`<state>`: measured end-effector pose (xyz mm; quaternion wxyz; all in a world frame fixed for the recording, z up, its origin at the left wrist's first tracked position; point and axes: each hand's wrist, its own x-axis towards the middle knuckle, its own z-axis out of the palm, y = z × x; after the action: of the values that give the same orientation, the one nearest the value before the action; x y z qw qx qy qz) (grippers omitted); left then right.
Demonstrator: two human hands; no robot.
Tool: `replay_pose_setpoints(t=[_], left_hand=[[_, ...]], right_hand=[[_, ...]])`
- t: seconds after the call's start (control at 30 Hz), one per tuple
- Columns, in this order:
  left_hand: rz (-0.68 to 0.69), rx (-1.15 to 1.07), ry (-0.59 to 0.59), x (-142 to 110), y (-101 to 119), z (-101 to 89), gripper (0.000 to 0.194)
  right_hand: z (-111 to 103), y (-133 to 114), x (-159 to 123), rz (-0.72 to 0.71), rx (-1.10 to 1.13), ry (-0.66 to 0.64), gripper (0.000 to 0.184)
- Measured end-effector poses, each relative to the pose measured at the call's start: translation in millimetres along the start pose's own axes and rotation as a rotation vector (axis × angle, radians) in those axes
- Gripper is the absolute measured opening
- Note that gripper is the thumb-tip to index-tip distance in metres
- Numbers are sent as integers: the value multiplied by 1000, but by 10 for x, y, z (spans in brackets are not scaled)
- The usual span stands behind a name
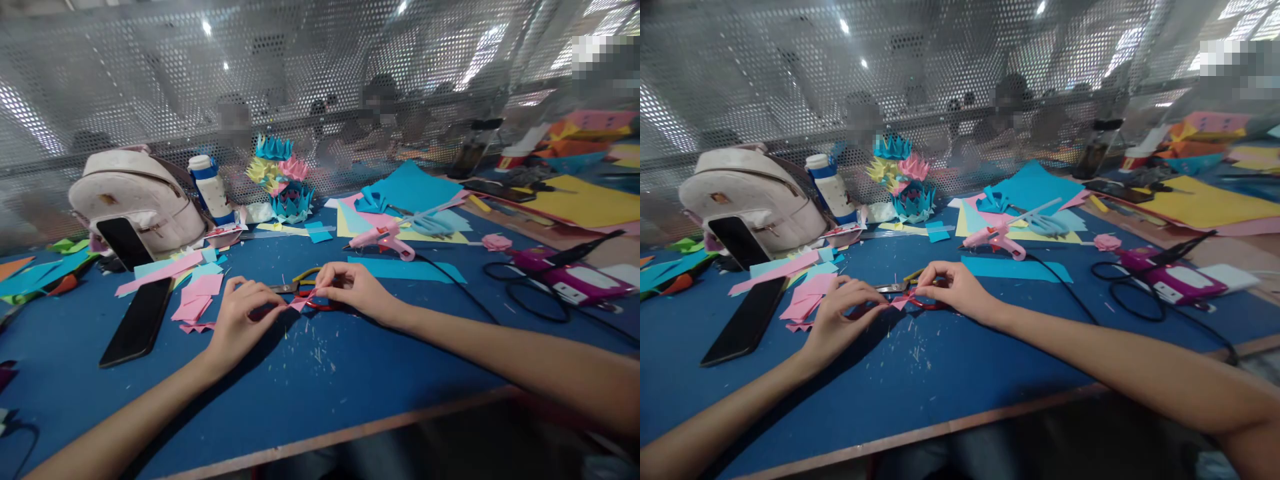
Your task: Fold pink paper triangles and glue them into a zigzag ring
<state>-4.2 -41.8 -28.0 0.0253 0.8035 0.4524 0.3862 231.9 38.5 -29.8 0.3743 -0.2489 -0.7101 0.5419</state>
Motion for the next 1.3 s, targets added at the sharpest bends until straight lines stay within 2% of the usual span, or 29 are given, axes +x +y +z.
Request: replay_pose_setpoints(t=[0.23, 0.47, 0.57, 0.77, 1.1, 1.3], left_hand=[[-39, -6, -12, 10, 23, -9, 15], [-51, 10, -39, 10, 16, -8, 16], [-63, -3, -46, 8, 20, -3, 16], [-97, -31, -58, 8, 18, 2, 16], [-125, -36, -91, 12, 11, -1, 15], [-134, -22, -114, 12, 4, -3, 16]], right_hand=[[11, 10, 7, 14, -54, -24, 28], [0, -54, -25, -95, -368, -67, 20], [19, -85, -39, -132, -434, -63, 15], [35, -98, -58, -122, -460, -67, 15], [62, -84, -73, -202, -505, -87, 12], [50, -79, -63, -200, -514, -99, 10]])
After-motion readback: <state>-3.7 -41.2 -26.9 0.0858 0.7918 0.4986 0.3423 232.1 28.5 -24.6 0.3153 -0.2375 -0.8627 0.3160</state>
